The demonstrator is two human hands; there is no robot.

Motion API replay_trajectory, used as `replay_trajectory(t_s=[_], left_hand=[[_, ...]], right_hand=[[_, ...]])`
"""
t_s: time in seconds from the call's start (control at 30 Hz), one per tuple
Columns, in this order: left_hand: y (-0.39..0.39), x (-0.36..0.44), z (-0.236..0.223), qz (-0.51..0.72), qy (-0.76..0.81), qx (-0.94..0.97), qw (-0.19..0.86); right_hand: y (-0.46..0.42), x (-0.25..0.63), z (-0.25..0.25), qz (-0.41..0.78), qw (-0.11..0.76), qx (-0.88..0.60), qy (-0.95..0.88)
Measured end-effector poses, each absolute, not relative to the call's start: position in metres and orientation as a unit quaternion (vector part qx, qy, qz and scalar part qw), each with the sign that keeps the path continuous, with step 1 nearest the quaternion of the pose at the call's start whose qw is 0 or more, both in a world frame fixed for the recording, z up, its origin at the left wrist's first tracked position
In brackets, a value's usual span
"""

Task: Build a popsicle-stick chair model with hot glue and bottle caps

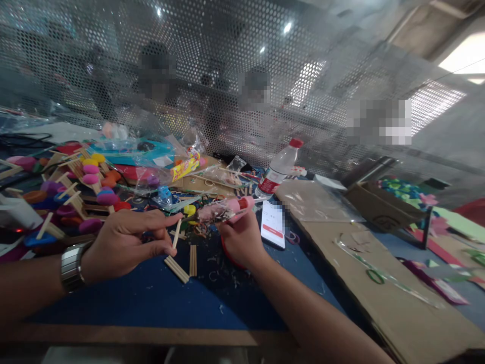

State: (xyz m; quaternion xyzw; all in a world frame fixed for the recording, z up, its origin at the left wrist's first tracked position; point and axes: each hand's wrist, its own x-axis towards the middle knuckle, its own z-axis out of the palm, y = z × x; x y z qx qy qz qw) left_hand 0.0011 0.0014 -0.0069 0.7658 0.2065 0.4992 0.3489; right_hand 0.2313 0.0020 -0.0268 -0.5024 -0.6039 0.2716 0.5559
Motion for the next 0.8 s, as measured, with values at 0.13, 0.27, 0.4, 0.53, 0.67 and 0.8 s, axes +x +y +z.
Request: replay_trajectory(t_s=[0.13,0.27,0.4,0.53,0.67,0.8], left_hand=[[0.001,0.001,-0.008,0.505,0.206,0.765,0.343],[0.002,0.001,-0.009,0.502,0.215,0.765,0.343],[0.001,0.000,-0.007,0.504,0.237,0.753,0.351],[0.002,0.000,-0.001,0.525,0.295,0.706,0.373],[0.007,0.001,0.002,0.540,0.325,0.655,0.417],[0.011,0.002,0.001,0.539,0.346,0.619,0.455]], right_hand=[[0.001,0.230,-0.026,0.301,0.584,-0.505,-0.560],[0.001,0.228,-0.025,0.324,0.595,-0.493,-0.546],[0.001,0.226,-0.023,0.333,0.592,-0.496,-0.541],[-0.002,0.224,-0.013,0.369,0.554,-0.473,-0.577],[-0.006,0.223,-0.007,0.408,0.514,-0.440,-0.613],[-0.009,0.221,-0.010,0.452,0.483,-0.413,-0.627]])
